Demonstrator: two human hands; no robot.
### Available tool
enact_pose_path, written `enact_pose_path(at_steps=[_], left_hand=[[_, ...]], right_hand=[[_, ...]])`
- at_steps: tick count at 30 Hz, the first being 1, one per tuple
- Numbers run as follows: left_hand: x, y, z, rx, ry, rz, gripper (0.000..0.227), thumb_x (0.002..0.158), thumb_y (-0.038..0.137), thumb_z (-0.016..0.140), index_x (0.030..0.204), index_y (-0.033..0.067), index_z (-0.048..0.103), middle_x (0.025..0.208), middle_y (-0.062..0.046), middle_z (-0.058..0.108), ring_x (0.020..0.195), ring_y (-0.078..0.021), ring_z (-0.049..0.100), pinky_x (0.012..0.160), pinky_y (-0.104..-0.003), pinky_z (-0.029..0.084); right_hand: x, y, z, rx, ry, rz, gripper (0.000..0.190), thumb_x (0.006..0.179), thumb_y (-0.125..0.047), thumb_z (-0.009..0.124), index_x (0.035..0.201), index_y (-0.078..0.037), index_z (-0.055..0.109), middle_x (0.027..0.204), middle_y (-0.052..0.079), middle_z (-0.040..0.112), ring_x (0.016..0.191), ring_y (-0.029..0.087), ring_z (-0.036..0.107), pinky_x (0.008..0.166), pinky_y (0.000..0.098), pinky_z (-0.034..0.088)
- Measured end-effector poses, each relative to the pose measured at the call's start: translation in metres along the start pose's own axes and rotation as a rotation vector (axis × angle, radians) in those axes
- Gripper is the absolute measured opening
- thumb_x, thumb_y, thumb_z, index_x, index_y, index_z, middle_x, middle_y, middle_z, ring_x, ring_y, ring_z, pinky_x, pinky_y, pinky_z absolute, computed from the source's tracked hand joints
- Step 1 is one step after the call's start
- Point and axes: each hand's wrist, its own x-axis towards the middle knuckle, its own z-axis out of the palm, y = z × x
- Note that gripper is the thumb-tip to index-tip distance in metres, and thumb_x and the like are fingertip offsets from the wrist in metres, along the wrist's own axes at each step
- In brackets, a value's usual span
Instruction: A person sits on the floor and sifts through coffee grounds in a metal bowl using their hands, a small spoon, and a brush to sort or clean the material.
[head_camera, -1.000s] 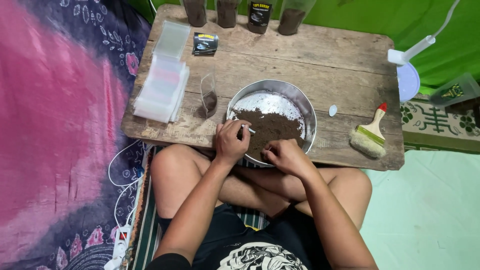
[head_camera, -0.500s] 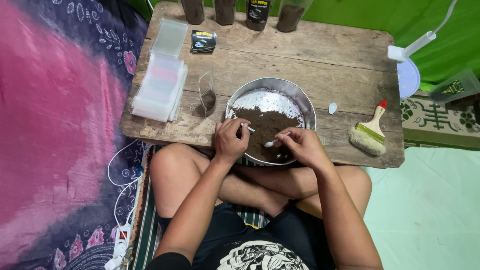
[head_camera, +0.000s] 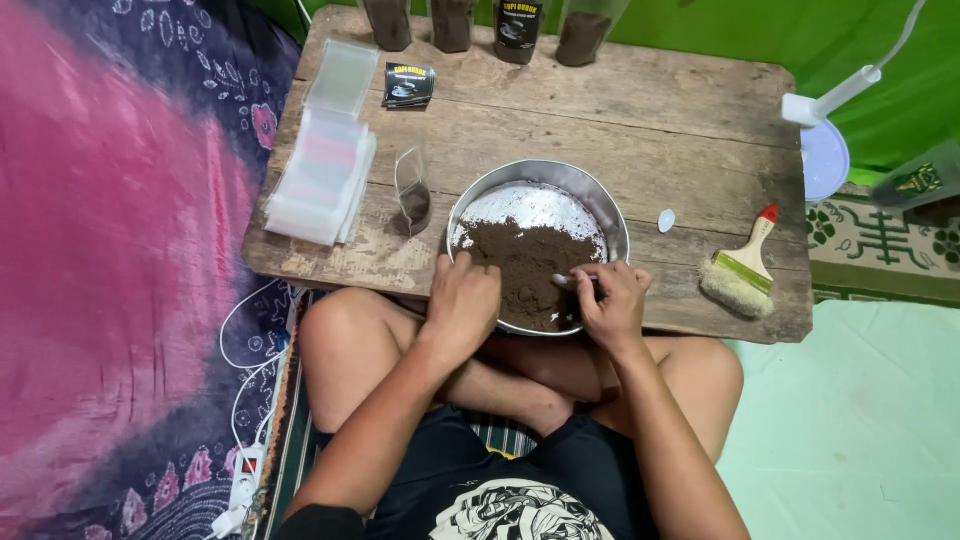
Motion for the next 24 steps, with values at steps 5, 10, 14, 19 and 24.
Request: enact_pose_path(at_steps=[5,10,14,19,24], left_hand=[[0.016,0.018,-0.006,-0.294,-0.153,-0.038,0.02,0.088,0.023,0.063,0.077,0.0104,0.074,0.062,-0.011,0.069,0.074,-0.0349,0.067,0.072,-0.046,0.041],[0.018,0.007,-0.007,-0.04,-0.043,-0.147,0.013,0.085,0.022,0.068,0.076,0.0126,0.071,0.06,-0.01,0.067,0.072,-0.0334,0.066,0.072,-0.047,0.042],[0.021,0.0,0.007,-0.151,-0.194,-0.112,0.019,0.088,0.026,0.064,0.074,0.0155,0.071,0.061,-0.009,0.069,0.074,-0.0343,0.068,0.073,-0.047,0.04],[0.029,-0.01,-0.001,-0.218,-0.086,-0.144,0.018,0.094,0.024,0.061,0.086,0.0146,0.075,0.068,-0.009,0.072,0.082,-0.0313,0.069,0.078,-0.046,0.043],[0.039,-0.049,0.028,-0.269,0.099,-0.113,0.015,0.096,0.029,0.063,0.093,0.0198,0.074,0.07,0.0,0.071,0.086,-0.0223,0.068,0.08,-0.038,0.041]], right_hand=[[0.004,-0.014,-0.006,-0.02,0.021,-0.035,0.008,0.099,-0.027,0.07,0.097,-0.027,0.078,0.08,-0.008,0.073,0.083,0.016,0.066,0.087,0.0345,0.036],[0.004,-0.019,-0.008,-0.022,0.032,-0.064,0.011,0.101,-0.026,0.067,0.096,-0.025,0.077,0.081,-0.007,0.073,0.082,0.017,0.067,0.084,0.0351,0.036],[0.006,-0.021,-0.006,-0.034,0.031,-0.08,0.011,0.101,-0.027,0.067,0.096,-0.025,0.076,0.081,-0.009,0.074,0.083,0.016,0.067,0.086,0.0361,0.035],[0.014,-0.026,-0.019,-0.106,-0.035,-0.085,0.01,0.101,-0.031,0.066,0.096,-0.027,0.074,0.079,-0.009,0.072,0.084,0.015,0.067,0.085,0.0361,0.035],[0.037,-0.046,-0.045,0.04,-0.302,-0.114,0.01,0.101,-0.026,0.06,0.102,-0.022,0.069,0.084,0.0,0.074,0.089,0.025,0.071,0.078,0.0398,0.042]])
